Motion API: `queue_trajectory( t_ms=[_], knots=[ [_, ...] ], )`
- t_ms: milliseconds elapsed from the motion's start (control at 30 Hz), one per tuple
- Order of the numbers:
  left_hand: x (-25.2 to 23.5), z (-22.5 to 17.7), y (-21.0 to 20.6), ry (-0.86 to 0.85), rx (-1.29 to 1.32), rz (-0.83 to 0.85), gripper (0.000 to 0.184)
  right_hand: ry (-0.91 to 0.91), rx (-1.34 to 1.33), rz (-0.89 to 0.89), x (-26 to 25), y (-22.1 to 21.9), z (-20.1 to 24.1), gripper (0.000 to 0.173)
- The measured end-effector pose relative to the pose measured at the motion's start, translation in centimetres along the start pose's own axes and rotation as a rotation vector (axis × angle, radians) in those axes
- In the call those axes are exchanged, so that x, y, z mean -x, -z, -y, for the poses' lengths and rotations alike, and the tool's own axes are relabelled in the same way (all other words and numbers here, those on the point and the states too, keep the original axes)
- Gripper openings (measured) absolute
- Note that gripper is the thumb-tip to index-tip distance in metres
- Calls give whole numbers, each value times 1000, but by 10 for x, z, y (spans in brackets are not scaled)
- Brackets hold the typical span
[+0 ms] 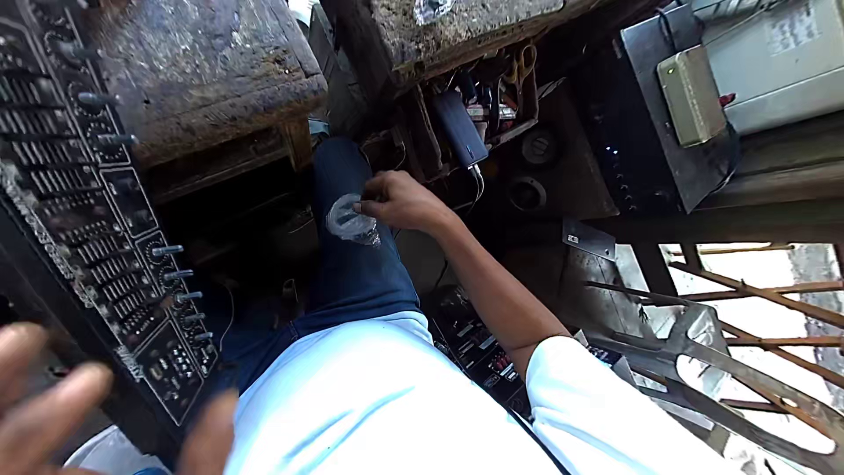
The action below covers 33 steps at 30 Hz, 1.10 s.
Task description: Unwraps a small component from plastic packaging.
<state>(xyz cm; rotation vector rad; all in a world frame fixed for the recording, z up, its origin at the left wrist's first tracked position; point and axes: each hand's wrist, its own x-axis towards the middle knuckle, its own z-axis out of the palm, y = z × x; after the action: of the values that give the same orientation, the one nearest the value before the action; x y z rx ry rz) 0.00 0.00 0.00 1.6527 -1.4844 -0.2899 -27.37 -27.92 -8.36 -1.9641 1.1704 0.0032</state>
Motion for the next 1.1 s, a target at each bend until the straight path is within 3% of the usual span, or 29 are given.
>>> queue_trajectory(
  t_ms=[100,200,400,500,600,933,1100],
  knots=[
    [-19,20,-25,220,-292,-87,68,-22,-51,-21,6,-10,0,31],
    [-24,33,-33,282,-316,-117,56,0,-81,-25,13,-19,-1,19],
    [-34,21,-21,243,-348,-139,77,11,-12,-80,22,-32,4,24],
    [-40,15,-16,190,-333,-190,68,-4,54,-94,11,-38,-1,31],
    [-46,8,-2,113,-340,-209,58,51,78,-88,7,-39,-5,27],
    [-108,-28,93,-13,-559,193,47,113,41,-149,18,-47,-13,21],
    [-153,-10,139,-4,-651,274,42,117,66,-146,30,-50,-15,17]
  ],
)
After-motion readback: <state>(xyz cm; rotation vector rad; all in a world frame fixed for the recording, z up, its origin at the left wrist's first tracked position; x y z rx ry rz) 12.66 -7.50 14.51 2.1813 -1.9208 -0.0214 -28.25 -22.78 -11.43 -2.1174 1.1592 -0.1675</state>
